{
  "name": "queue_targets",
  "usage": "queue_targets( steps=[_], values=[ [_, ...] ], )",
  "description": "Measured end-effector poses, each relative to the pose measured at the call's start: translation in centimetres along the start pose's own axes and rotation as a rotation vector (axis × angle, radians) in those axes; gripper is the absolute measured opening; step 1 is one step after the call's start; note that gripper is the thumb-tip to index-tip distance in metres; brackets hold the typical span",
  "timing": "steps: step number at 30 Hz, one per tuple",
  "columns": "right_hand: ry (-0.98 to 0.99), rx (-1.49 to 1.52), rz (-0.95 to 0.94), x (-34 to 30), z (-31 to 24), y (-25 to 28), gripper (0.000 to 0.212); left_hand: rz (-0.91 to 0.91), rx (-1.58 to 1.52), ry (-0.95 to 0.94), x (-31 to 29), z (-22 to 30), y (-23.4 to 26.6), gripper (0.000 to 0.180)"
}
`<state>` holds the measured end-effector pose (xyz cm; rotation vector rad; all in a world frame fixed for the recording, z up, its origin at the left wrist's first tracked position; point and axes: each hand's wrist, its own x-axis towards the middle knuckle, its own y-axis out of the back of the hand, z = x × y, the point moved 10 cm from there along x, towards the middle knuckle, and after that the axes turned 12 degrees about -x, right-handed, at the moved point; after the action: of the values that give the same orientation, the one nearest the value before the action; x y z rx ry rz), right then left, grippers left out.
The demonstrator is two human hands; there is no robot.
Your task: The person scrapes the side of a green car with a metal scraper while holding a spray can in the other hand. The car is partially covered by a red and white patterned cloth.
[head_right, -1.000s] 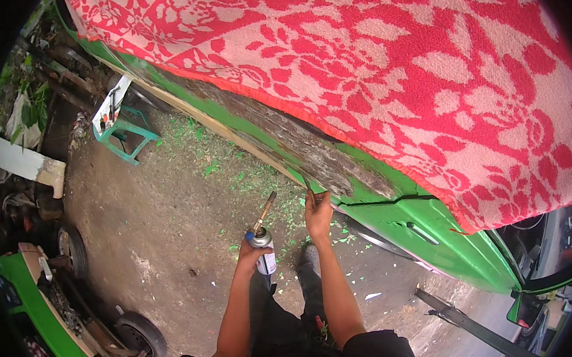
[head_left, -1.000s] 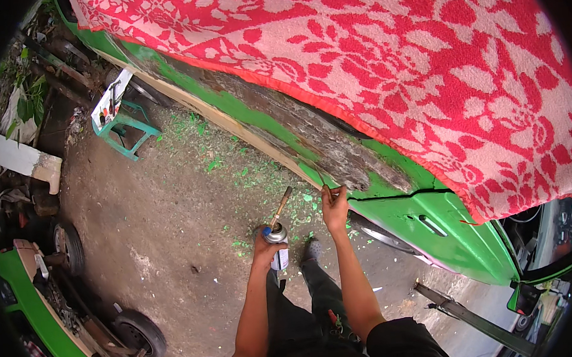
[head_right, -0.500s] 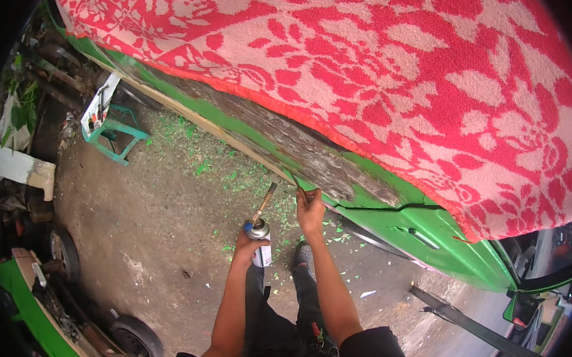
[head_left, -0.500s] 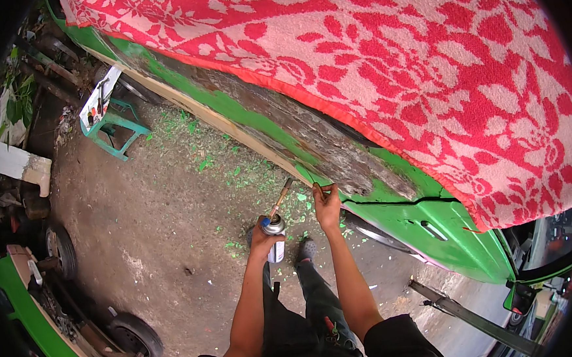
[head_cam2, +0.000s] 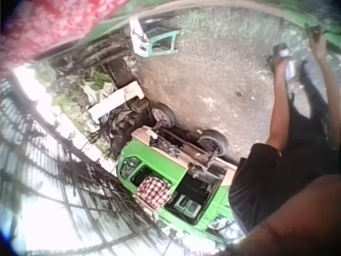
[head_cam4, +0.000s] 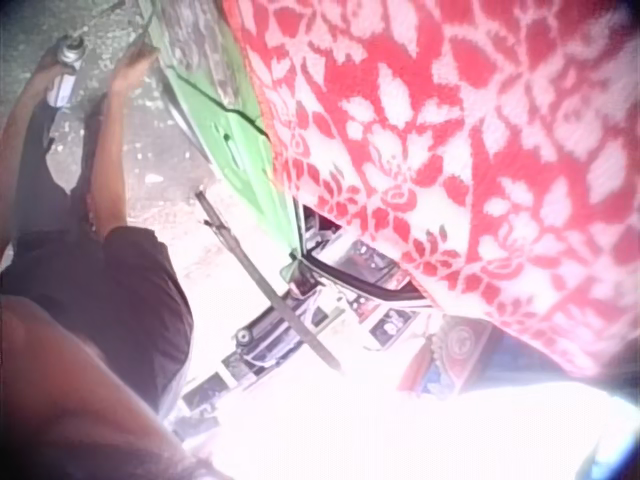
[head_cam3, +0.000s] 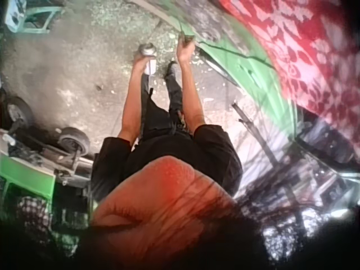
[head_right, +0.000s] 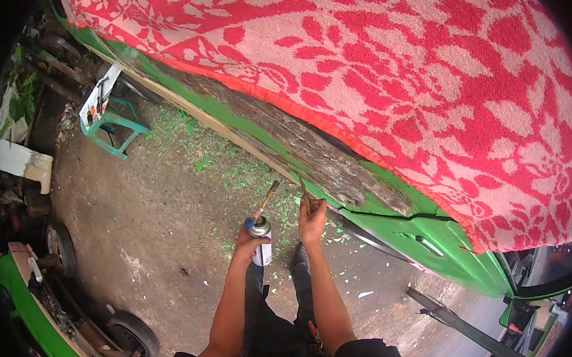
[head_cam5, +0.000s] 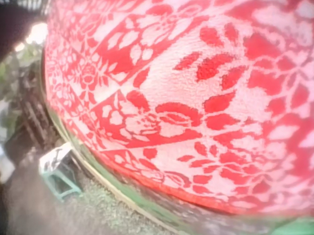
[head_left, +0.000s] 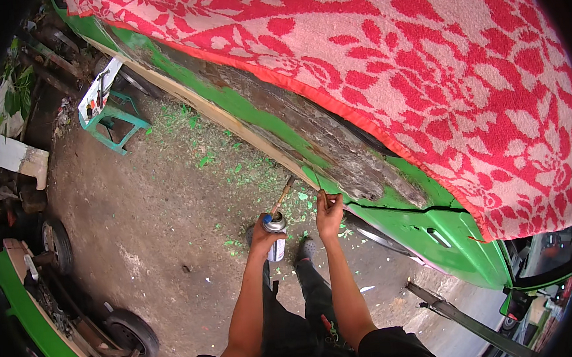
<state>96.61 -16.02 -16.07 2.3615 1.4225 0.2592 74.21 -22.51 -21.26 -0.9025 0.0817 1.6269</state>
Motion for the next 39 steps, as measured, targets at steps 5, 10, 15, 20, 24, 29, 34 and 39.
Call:
queue_targets(
  steps=[5, 10, 15, 20, 24, 29, 34, 39],
  values=[
    [-0.013, -0.075, -0.013, 0.0, -1.1, 0.0, 0.021, -0.021, -0.002, -0.017, 0.4, 0.2, 0.1, 0.056],
    [-0.031, -0.088, -0.057, 0.6, -0.9, -0.7, 0.021, -0.028, -0.015, -0.01, 0.3, 0.3, -0.2, 0.056],
    [0.017, -0.116, -0.017, 0.2, -1.0, -0.1, 0.023, 0.007, 0.005, -0.004, 0.1, 0.5, 0.6, 0.058],
    [0.016, -0.153, -0.05, 1.5, 0.3, -1.4, 0.021, -0.02, 0.01, -0.014, 0.2, 0.3, -0.2, 0.063],
    [0.034, -0.141, -0.053, 0.5, -1.6, -1.8, 0.02, -0.001, -0.041, -0.025, 0.0, 0.6, 0.7, 0.055],
    [0.016, -0.087, -0.04, 1.3, 0.7, -1.8, 0.021, 0.004, -0.006, -0.002, -0.1, 0.8, 0.3, 0.055],
    [-0.018, -0.123, -0.095, 1.7, 0.0, -4.6, 0.02, -0.018, -0.014, -0.039, 0.1, 0.8, 1.0, 0.055],
    [-0.043, 0.017, 0.044, -2.3, 1.2, 2.8, 0.022, 0.025, -0.011, -0.046, -1.1, 0.9, 2.1, 0.054]
  ],
)
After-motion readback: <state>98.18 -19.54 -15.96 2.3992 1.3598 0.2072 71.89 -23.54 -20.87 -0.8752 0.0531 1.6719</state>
